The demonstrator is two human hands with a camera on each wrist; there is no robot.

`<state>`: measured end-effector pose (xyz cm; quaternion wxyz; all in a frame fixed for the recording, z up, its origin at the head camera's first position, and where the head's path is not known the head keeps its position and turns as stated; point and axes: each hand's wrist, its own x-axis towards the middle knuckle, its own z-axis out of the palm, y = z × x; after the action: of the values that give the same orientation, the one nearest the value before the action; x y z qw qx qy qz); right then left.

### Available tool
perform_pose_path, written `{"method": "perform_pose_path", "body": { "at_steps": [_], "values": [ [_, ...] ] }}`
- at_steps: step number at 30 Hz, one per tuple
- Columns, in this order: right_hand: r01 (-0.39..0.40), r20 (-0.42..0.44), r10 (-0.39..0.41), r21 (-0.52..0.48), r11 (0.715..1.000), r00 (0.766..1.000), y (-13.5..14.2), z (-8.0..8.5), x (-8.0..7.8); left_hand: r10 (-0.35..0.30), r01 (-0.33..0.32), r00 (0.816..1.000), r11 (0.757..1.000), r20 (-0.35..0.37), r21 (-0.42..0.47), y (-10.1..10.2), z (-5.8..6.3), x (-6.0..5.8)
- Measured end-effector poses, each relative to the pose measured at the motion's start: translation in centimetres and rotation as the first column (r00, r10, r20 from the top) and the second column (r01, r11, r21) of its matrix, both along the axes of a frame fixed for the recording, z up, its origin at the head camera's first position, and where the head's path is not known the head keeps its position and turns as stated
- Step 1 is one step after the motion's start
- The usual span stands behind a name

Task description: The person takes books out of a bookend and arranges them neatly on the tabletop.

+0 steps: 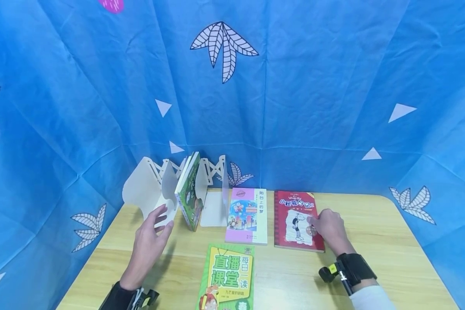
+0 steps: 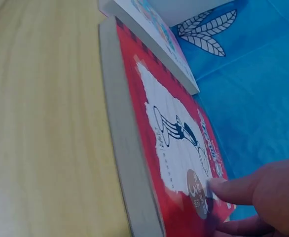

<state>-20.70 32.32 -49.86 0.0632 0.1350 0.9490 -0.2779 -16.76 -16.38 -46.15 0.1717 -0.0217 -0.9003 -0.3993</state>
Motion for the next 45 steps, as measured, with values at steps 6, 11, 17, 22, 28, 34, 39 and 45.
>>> {"method": "perform_pose_path", "body": {
  "at_steps": [6,11,17,22,28,34,39,45],
  "values": [
    [-0.050,-0.029,0.052,0.053,0.997,0.998,0.1,0.4,1.3,-0.016,0.016,1.000,1.000,-0.016,0.004,0.3,0.1,-0.5],
    [-0.062,-0.089,0.070,0.090,0.994,0.994,-0.4,1.0,2.6,-0.040,0.040,0.999,0.999,-0.016,0.005,0.8,0.5,-1.1],
    [-0.072,-0.164,0.088,0.099,0.992,0.983,-1.3,1.4,3.7,-0.051,0.051,0.999,0.999,-0.014,-0.007,1.2,0.7,-1.8],
    [-0.124,-0.203,0.140,0.087,0.988,0.969,-2.4,1.7,4.5,-0.068,0.068,0.998,0.998,-0.010,0.012,1.5,0.7,-2.3],
    [-0.190,-0.203,0.195,0.042,0.981,0.960,-4.0,2.1,5.7,-0.085,0.084,0.996,0.996,0.020,0.012,1.6,0.6,-2.8],
    [-0.199,-0.229,0.198,0.019,0.980,0.953,-5.3,2.2,6.8,-0.101,0.101,0.995,0.995,0.004,0.000,1.7,0.4,-3.4],
    [-0.215,-0.250,0.212,0.016,0.976,0.945,-6.0,1.9,7.6,-0.106,0.106,0.994,0.994,-0.006,-0.003,1.8,0.3,-3.6],
    [-0.224,-0.274,0.223,0.026,0.974,0.936,-6.6,1.6,8.2,-0.097,0.097,0.995,0.995,-0.024,-0.017,2.0,0.1,-4.0]
  ]
}}
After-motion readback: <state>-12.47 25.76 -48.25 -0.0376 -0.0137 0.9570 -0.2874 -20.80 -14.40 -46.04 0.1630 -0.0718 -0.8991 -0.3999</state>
